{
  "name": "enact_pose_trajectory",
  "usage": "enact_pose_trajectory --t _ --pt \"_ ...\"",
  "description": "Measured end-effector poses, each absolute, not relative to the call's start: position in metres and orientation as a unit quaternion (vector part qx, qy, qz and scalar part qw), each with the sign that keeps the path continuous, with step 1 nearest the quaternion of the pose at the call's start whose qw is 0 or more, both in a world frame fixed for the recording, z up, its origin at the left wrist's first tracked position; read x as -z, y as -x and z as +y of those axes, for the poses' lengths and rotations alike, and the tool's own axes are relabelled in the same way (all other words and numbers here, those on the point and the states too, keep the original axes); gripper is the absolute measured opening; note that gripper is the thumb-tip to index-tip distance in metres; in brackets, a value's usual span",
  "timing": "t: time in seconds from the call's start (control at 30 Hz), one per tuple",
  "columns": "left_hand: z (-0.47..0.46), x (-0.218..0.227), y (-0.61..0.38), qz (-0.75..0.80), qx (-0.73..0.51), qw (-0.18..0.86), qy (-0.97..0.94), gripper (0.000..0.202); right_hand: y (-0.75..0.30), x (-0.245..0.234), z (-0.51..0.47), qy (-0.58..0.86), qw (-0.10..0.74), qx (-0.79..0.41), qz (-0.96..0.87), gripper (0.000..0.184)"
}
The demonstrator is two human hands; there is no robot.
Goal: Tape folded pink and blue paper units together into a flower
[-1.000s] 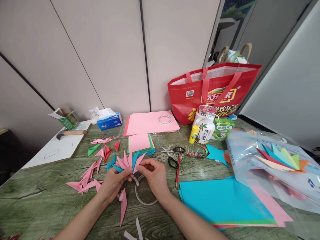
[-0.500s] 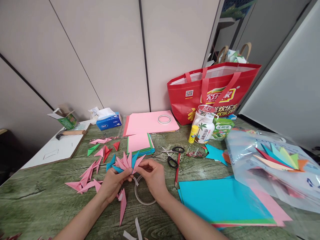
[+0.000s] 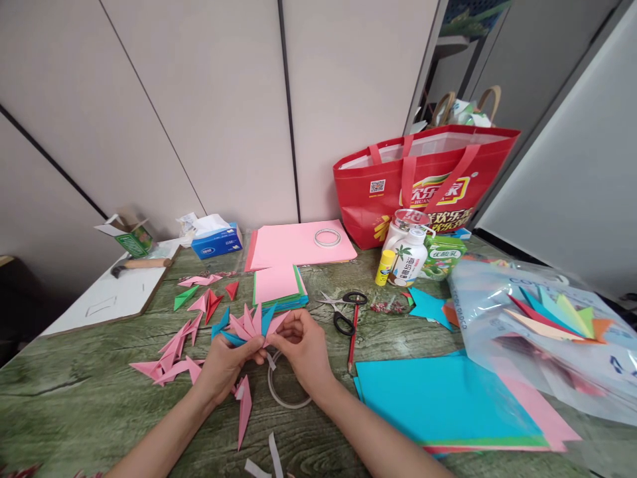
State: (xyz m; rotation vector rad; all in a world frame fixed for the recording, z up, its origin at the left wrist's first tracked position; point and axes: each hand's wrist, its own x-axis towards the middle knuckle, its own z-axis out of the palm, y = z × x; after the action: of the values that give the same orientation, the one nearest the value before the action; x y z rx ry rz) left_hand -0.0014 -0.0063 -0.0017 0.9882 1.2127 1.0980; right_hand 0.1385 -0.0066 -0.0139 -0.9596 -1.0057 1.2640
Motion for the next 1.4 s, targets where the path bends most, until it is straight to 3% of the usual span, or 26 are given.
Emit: enact_pose_trajectory --t 0.1,0.27,0.97,1.23,1.4 --pt "-0.006 0.002 0.002 0.519 -0.471 0.563 -0.439 0.018 -0.138 0.014 -0.007 0.406 0.584 -0.546 -0.442 0.033" --pt "-0.006 0.004 0.002 0.523 -0.465 0.539 -0.469 0.020 -0.137 0.020 -0.007 0.412 0.545 -0.524 -0.509 0.016" --pt "-0.011 -0.008 0.000 0.525 -0.447 0.575 -0.441 0.013 -0.134 0.027 -0.006 0.403 0.528 -0.585 -0.465 0.033" --pt "-0.009 -0.006 -0.001 0.522 -0.466 0.563 -0.441 0.014 -0.132 0.021 -0.006 0.394 0.525 -0.603 -0.452 0.027" --pt "-0.007 0.001 0.001 0.532 -0.469 0.565 -0.421 0.017 -0.137 0.012 -0.001 0.421 0.588 -0.593 -0.355 0.031"
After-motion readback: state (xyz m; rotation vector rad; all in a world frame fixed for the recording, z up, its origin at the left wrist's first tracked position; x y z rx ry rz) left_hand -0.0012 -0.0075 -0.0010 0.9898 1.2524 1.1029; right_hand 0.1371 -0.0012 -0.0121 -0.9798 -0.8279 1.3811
